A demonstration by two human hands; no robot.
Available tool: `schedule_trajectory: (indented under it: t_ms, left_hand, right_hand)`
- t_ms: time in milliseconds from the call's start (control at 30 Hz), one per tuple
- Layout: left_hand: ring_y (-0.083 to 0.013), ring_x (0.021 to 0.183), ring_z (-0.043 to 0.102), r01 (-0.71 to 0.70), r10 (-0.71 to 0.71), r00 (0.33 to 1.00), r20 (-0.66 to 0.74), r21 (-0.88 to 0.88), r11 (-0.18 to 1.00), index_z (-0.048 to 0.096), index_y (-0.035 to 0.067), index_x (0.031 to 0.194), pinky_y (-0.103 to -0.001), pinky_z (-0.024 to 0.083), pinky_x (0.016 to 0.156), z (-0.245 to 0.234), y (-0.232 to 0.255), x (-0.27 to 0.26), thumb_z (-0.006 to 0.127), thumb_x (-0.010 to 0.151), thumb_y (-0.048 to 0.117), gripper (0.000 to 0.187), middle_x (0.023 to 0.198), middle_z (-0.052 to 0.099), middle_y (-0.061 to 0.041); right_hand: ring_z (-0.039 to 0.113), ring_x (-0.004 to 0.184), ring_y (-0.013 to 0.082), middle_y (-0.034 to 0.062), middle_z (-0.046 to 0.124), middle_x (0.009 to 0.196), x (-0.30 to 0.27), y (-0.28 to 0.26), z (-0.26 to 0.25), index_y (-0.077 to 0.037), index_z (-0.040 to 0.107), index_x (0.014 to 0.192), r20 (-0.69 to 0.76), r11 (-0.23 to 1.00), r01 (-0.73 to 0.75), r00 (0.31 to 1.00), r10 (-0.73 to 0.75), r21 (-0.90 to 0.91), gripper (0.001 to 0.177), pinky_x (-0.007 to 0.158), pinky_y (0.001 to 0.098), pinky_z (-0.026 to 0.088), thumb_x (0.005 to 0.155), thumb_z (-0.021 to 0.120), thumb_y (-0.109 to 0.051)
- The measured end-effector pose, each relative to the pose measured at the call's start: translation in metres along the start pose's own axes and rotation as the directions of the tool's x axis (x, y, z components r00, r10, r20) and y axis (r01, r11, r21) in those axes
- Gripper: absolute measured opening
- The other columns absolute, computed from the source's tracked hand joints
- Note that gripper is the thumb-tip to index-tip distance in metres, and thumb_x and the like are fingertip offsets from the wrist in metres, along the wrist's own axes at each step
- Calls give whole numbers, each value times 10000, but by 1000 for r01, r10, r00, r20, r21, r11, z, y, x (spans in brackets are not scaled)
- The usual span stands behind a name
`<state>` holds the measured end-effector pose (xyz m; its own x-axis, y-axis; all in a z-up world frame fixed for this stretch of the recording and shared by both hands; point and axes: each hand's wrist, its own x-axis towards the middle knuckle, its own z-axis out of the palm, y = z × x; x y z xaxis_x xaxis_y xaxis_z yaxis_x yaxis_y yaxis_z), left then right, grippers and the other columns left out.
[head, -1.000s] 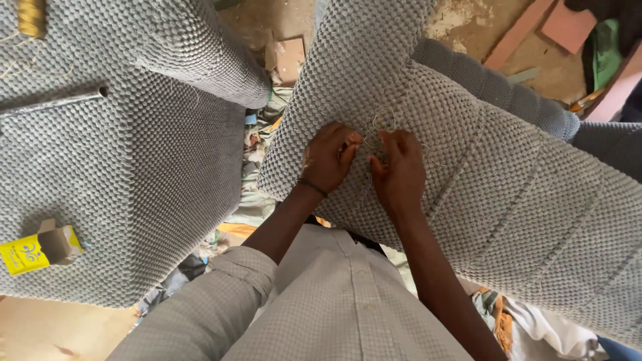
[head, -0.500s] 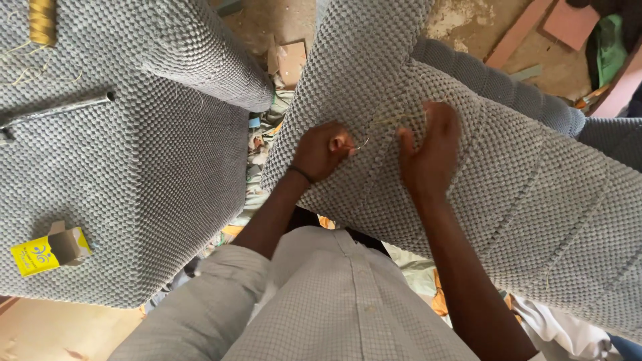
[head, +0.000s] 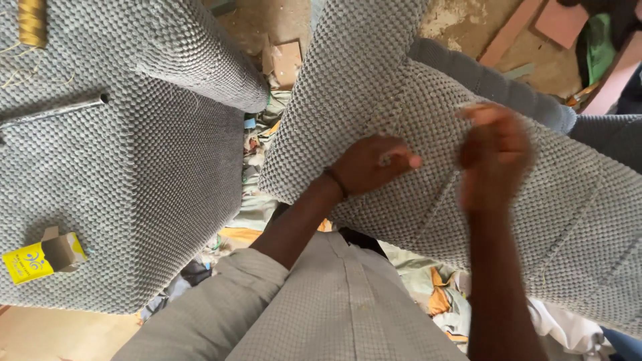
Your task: Hand-sewing and tufting fabric onto a furniture frame using a needle and thread.
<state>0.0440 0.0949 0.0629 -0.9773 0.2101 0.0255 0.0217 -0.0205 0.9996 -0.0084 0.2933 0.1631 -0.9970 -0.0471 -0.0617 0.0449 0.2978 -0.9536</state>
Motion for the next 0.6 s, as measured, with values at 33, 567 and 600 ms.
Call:
schedule_trajectory:
  t_ms: [33,567,600]
  left_hand:
    - [-299,853,608,33,-36,999,20,153,988,617,142,954,-489,433,812,3,-4,-1,510,1115,685,576,878,657,-91]
    - [-205,539,501,231,-91,876,-474,246,941,471,205,712,-367,443,544,-13,-87,-78,757,903,203,344,559,443,-55]
    - [-205,539,501,228,-87,876,-475,249,941,471,205,712,-367,443,544,-13,-85,-78,757,903,203,344,559,443,-55]
  right_hand:
    - [538,593,94,120,798,1095,13,4,-25,-121,710,1169,-83,996,91,993,-89,20,221,519,270,437,1280,672,-309]
    - [813,821,449,139,843,916,15,121,93,-184,689,1173,328,811,249,942,-75,-530,141,799,577,611,1221,631,-302]
    - [813,821,449,139,843,916,17,118,95,-184,689,1173,327,811,252,942,-79,-528,141,799,577,611,1221,631,-302]
